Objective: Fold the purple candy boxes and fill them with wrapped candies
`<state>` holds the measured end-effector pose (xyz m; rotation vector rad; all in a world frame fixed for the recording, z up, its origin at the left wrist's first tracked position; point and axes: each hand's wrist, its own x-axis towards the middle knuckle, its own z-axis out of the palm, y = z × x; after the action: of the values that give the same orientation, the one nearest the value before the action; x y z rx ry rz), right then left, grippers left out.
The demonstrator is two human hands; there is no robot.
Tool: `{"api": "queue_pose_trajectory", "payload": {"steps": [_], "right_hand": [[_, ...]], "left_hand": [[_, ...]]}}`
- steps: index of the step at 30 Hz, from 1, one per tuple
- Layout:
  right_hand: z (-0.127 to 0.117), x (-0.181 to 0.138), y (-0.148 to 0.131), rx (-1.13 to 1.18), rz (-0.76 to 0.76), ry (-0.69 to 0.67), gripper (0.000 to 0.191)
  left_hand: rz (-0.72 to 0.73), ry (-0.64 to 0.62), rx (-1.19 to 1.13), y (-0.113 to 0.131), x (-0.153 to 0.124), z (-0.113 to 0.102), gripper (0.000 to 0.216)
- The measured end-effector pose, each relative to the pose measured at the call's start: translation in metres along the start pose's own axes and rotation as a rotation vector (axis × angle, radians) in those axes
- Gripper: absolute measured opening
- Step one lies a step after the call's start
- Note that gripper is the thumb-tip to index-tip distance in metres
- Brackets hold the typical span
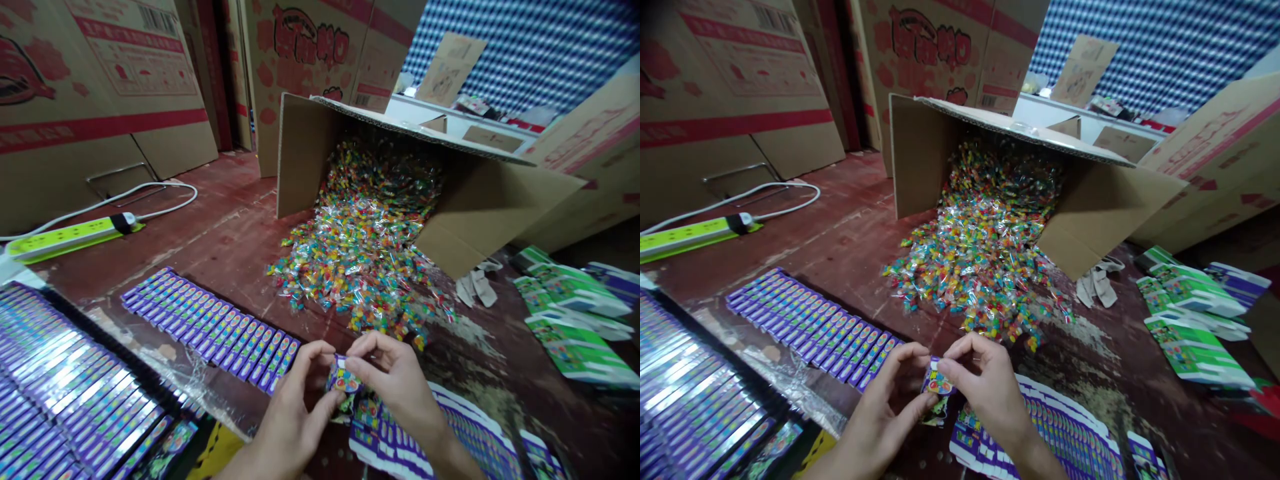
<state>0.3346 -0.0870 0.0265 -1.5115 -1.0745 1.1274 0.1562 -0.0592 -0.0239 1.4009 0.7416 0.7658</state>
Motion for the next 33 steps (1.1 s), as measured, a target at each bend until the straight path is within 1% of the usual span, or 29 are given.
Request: {"api": "queue_pose_trajectory", "payload": {"steps": [3,5,7,9,11,12,13,14,16,17,18,20,22,24,26,28,29,30,31,33], "right_hand": [[-0.004,0.004,-0.002,0.0,0.001,-0.04,0.023],[-0.003,0.003,-0.001,-0.035,-0.024,-0.033,0.024],[0.0,0.0,0.0,-0.115,-0.118,0.01,0.025],[0.001,-0.005,0.0,-0.221,-0.234,0.023,0.025],[0.001,-0.01,-0.001,-0.351,-0.321,-0.022,0.02],[0.0,-0.013,-0.002,-0.434,-0.358,-0.048,0.013],[0.0,-0.016,-0.003,-0.533,-0.393,-0.067,0.012],[0.0,-0.018,-0.004,-0.646,-0.432,-0.076,0.026],[0.004,-0.023,-0.006,-0.875,-0.51,-0.082,0.063],[0.006,-0.025,-0.005,-0.969,-0.538,-0.082,0.077],[0.01,-0.027,-0.004,-1.041,-0.553,-0.077,0.084],[0.017,-0.029,0.0,-1.113,-0.563,-0.052,0.085],[0.022,-0.029,0.006,-1.089,-0.545,-0.035,0.082],[0.025,-0.027,0.015,-0.987,-0.489,-0.03,0.081],[0.028,-0.023,0.024,-0.844,-0.383,-0.008,0.077],[0.034,-0.02,0.036,-0.706,-0.26,0.017,0.075],[0.037,-0.019,0.042,-0.651,-0.213,0.023,0.075],[0.042,-0.018,0.049,-0.61,-0.18,0.021,0.077],[0.047,-0.017,0.055,-0.583,-0.161,0.021,0.08],[0.058,-0.014,0.066,-0.566,-0.161,0.021,0.088]], "left_hand": [[0.05,-0.043,0.061,0.004,-0.001,-0.002,0.048],[0.052,-0.054,0.089,0.008,-0.001,-0.004,0.05],[0.015,-0.059,0.088,0.012,0.0,-0.005,0.046],[-0.043,-0.064,0.043,0.015,0.002,-0.006,0.037],[-0.087,-0.062,-0.001,0.017,0.003,-0.008,0.028],[-0.095,-0.057,-0.005,0.017,0.004,-0.008,0.025],[-0.096,-0.048,0.005,0.017,0.005,-0.009,0.024],[-0.091,-0.036,0.026,0.016,0.006,-0.009,0.026],[-0.077,-0.001,0.079,0.014,0.007,-0.007,0.029],[-0.075,0.016,0.103,0.013,0.008,-0.006,0.03],[-0.08,0.028,0.118,0.012,0.008,-0.004,0.03],[-0.111,0.036,0.128,0.012,0.008,-0.001,0.032],[-0.143,0.029,0.125,0.015,0.008,-0.004,0.037],[-0.132,0.045,0.149,0.02,0.009,-0.014,0.041],[-0.071,0.129,0.23,0.026,0.012,-0.033,0.037],[0.006,0.258,0.386,0.031,0.016,-0.055,0.03],[0.047,0.3,0.475,0.031,0.017,-0.065,0.028],[0.093,0.314,0.565,0.03,0.019,-0.073,0.026],[0.144,0.301,0.654,0.028,0.019,-0.079,0.024],[0.253,0.211,0.811,0.023,0.018,-0.083,0.026]]}}
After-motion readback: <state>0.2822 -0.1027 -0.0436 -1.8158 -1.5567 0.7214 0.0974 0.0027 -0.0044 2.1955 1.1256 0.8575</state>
